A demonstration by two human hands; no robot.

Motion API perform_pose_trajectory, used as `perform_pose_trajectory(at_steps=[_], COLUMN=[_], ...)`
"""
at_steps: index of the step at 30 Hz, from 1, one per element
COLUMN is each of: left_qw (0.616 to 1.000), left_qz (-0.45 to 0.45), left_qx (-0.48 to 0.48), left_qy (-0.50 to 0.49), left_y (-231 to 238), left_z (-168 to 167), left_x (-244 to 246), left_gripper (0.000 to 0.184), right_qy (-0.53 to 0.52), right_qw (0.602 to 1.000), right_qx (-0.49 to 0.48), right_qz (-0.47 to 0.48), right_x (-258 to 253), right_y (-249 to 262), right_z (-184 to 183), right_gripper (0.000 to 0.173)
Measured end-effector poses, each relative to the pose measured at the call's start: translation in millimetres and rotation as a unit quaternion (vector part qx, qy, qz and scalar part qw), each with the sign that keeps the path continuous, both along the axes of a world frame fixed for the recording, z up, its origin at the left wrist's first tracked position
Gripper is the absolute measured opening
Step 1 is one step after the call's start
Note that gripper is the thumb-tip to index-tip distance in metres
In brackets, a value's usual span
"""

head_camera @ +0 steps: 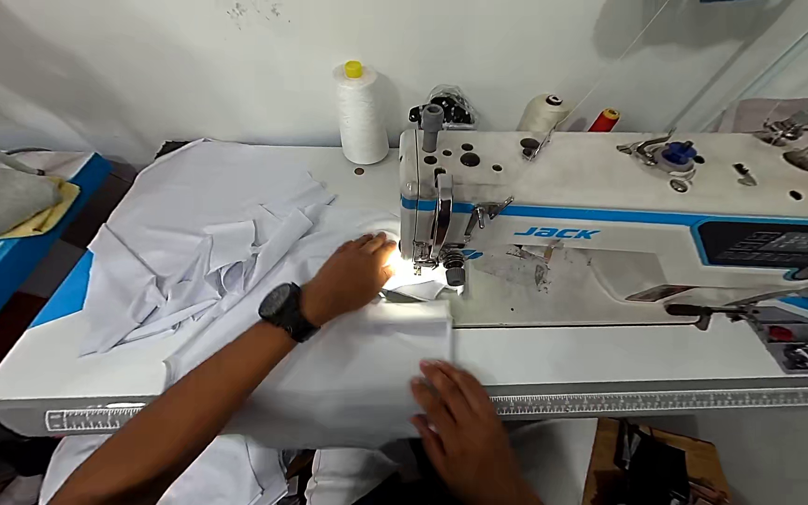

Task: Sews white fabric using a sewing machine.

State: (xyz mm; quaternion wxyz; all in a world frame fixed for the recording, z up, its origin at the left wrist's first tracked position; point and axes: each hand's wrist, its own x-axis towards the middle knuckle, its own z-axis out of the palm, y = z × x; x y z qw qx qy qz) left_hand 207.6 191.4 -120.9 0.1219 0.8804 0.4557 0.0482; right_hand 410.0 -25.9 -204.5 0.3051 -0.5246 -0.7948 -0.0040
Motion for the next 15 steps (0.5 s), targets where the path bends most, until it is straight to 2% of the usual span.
perform_pose_trajectory(at_steps=[2, 5, 9, 12, 15], left_qw=[1.0, 0.994, 0.983, 0.984, 0.986], left_qz=[0.011, 0.061, 0.131, 0.132, 0.119], left_qx=[0.013, 0.078, 0.13, 0.119, 0.106], left_qy=[-0.022, -0.04, -0.022, -0.012, -0.037], left_y=[-18, -56, -116, -120, -101], left_z=[2, -23, -56, -56, -37], left_x=[9, -11, -45, -69, -64], left_gripper=[0.044, 0.061, 0.08, 0.077, 0.066], right_qy=[0.003, 0.037, 0.033, -0.001, 0.014], right_qw=[0.998, 0.992, 0.998, 0.999, 0.999], right_qx=[0.042, 0.072, 0.045, 0.03, 0.038], right_qz=[-0.055, -0.098, -0.012, 0.023, -0.001], right_x=[39, 62, 32, 27, 38], right_y=[-11, -16, -1, -1, 12], right_z=[-4, 2, 10, 6, 15], right_gripper=[0.028, 0.022, 0.027, 0.025, 0.023])
